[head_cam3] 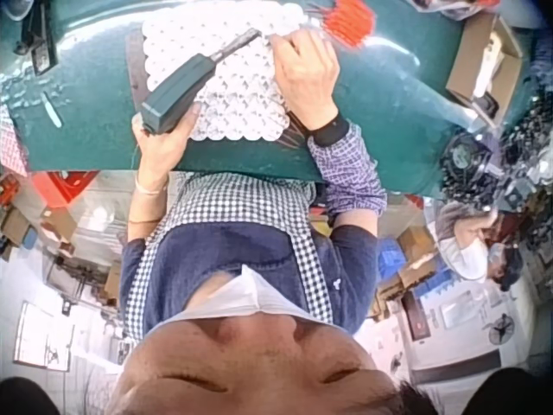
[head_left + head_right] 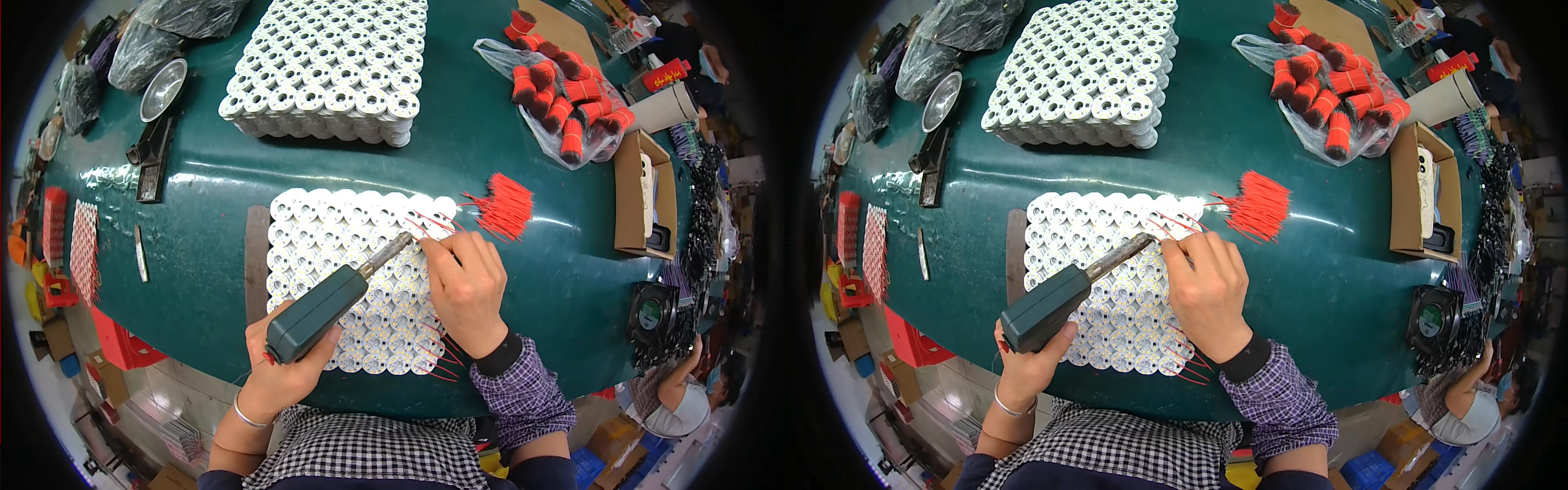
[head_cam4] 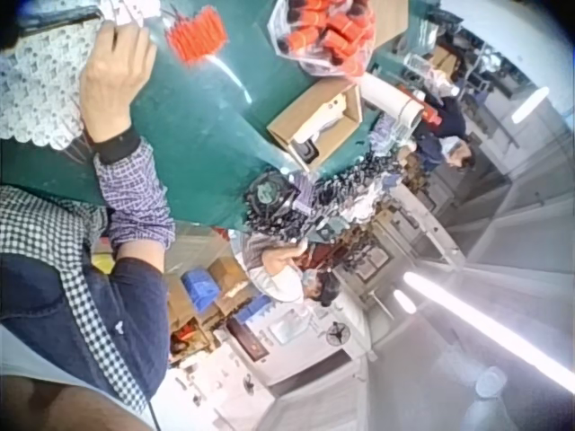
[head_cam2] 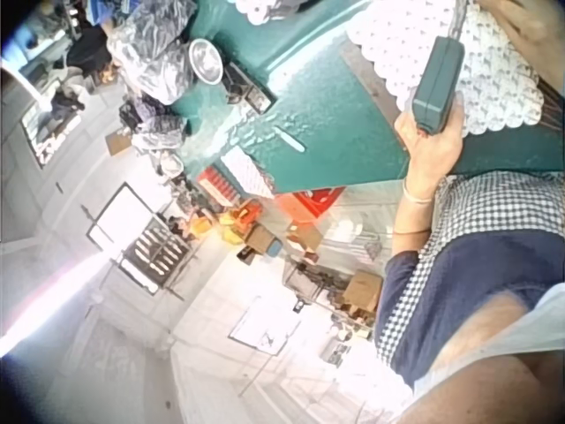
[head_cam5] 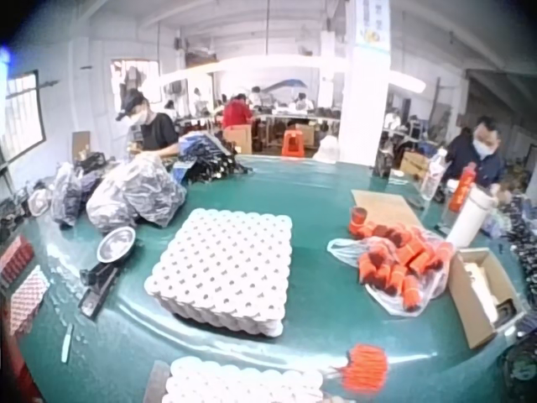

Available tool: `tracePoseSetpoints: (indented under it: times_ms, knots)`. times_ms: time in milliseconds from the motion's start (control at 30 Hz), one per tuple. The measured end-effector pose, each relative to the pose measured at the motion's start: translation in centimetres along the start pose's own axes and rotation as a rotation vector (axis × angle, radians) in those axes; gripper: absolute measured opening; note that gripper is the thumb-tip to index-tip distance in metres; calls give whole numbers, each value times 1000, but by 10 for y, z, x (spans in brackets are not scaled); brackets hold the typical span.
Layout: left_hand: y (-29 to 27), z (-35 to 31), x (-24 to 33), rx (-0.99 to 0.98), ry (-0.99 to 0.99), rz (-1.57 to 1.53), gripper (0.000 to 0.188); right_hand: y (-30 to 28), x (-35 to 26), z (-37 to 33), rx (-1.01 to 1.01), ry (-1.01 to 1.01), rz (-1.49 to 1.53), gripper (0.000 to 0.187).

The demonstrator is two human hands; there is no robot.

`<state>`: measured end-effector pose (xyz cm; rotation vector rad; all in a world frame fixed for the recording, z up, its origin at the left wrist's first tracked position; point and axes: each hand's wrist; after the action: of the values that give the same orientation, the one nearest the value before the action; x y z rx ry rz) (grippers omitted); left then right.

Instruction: The person holds a soldering gun and solders red wires one by one onto an array of circular LED circuit boards on the workbench.

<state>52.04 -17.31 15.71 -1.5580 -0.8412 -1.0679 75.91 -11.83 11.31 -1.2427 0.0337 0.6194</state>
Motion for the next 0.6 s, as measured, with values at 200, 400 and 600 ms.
tracePoseSetpoints:
  times_ms: [200,400,600]
  knots:
    - [-1,-13,4,77,-164,-92,22,1,1,1,24,0,22,19]
    - [2,-24,1,164,-178,-133,32,-2,4,-3,14,13,-6,17]
    - [-8,-34,-19,188,-81,-141,40,-27,30,1,118,105,20,12]
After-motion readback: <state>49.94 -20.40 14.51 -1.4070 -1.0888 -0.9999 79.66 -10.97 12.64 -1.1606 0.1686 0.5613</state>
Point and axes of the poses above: each hand's wrist, its own z-axis towards the middle knuckle, its own y-axis out of the palm, x = y × z, and after that the axes turned 9 degrees about -x, right-handed
